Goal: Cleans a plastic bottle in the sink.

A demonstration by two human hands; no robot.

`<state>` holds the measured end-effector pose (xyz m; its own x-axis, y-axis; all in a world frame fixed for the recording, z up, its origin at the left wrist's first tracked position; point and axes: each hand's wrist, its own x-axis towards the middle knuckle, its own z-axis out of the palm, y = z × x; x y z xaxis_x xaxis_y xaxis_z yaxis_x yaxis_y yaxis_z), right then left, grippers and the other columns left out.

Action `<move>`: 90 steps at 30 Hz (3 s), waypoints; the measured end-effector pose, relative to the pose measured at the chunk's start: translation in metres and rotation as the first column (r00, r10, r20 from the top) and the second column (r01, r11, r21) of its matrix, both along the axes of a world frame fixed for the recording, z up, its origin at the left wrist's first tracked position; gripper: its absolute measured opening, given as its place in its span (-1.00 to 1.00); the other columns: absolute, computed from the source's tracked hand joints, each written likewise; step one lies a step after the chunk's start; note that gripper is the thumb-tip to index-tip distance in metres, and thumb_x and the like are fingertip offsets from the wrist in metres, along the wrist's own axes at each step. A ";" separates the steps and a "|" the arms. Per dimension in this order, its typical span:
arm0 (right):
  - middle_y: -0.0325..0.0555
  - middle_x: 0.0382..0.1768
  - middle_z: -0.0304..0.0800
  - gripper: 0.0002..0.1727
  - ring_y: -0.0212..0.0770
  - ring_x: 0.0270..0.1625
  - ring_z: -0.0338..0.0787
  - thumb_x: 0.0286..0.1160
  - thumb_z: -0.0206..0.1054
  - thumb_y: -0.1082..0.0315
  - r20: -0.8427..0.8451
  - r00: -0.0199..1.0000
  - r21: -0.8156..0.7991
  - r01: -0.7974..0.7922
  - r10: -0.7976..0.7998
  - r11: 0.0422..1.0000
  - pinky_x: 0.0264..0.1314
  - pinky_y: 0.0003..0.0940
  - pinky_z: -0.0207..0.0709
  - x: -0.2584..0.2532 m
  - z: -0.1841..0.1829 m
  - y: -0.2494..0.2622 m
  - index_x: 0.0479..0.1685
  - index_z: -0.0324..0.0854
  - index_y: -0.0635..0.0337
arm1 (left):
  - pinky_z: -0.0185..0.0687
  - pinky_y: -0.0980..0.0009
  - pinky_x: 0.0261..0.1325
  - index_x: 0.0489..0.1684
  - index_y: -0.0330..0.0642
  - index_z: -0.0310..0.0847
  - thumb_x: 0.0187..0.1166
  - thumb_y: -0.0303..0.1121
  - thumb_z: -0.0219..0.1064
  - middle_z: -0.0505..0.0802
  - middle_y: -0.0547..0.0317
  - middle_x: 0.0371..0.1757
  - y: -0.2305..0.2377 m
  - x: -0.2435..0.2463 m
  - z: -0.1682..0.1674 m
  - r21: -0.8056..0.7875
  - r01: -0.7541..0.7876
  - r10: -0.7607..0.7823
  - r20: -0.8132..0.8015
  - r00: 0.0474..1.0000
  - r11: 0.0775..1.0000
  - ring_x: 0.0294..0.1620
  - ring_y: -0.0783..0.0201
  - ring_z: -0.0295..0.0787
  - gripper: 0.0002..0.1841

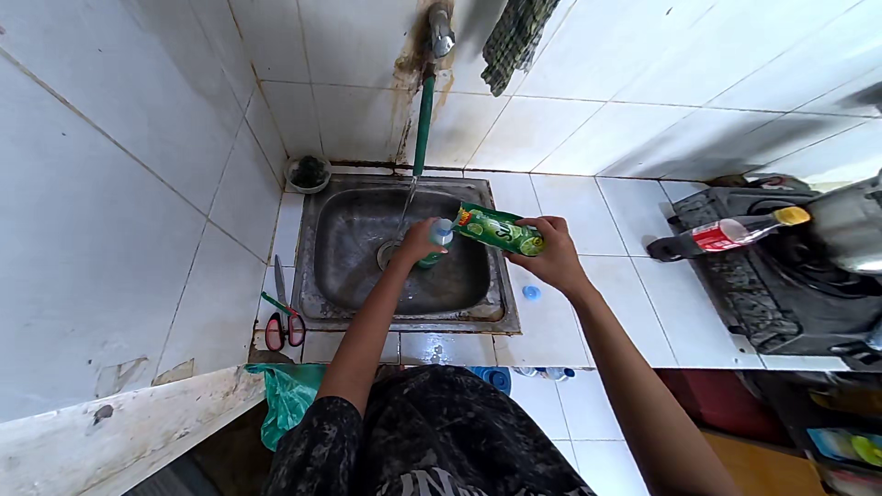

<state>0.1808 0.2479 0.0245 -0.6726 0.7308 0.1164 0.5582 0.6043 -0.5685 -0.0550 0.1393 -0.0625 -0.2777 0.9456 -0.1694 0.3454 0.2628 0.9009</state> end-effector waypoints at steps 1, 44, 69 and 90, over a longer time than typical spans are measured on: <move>0.59 0.41 0.41 -0.22 0.45 0.31 0.58 0.00 0.74 0.32 0.001 1.000 -0.001 0.002 -0.002 1.000 0.23 0.30 0.52 0.000 0.001 0.000 0.37 0.59 0.40 | 0.36 -0.13 0.61 0.62 -0.37 0.38 0.29 -0.46 0.67 0.60 -0.40 0.50 0.000 0.000 0.000 0.002 0.000 0.000 0.001 1.000 1.000 0.56 -0.26 0.51 -0.19; 0.07 0.14 0.67 -0.50 -0.25 0.00 0.82 0.79 0.00 0.29 -0.264 0.926 -0.746 -0.018 -0.270 0.666 0.05 -0.34 0.74 0.008 -0.069 0.025 0.59 0.21 0.38 | 0.41 -0.07 0.51 0.37 -0.49 0.46 0.76 -0.36 0.18 0.63 -0.43 0.33 0.011 0.042 -0.017 0.254 -0.318 0.244 0.285 0.927 0.913 0.41 -0.20 0.55 -0.62; 0.70 0.63 0.09 0.05 0.58 0.60 0.33 0.35 0.59 0.03 0.004 0.944 -0.095 0.328 -0.329 0.940 0.55 0.28 0.36 0.027 -0.113 0.062 0.73 0.12 0.48 | 0.29 0.52 -0.43 0.09 -0.32 0.51 0.94 -0.22 -0.15 0.42 0.26 -0.44 0.007 -0.051 0.049 -0.464 -0.210 0.329 0.190 0.925 0.860 -0.57 0.42 0.27 -0.63; 0.62 0.50 0.42 -0.65 0.56 0.53 0.48 0.53 0.24 0.48 -0.194 0.973 0.112 0.151 -0.127 0.982 0.54 0.30 0.41 -0.020 -0.095 -0.008 0.20 0.64 0.57 | 0.15 -0.34 0.63 0.47 -0.62 0.39 0.61 -0.45 0.35 0.40 -0.57 0.60 0.004 -0.039 0.064 -0.501 -0.081 -0.181 -0.453 0.873 0.862 0.70 -0.45 0.20 -0.48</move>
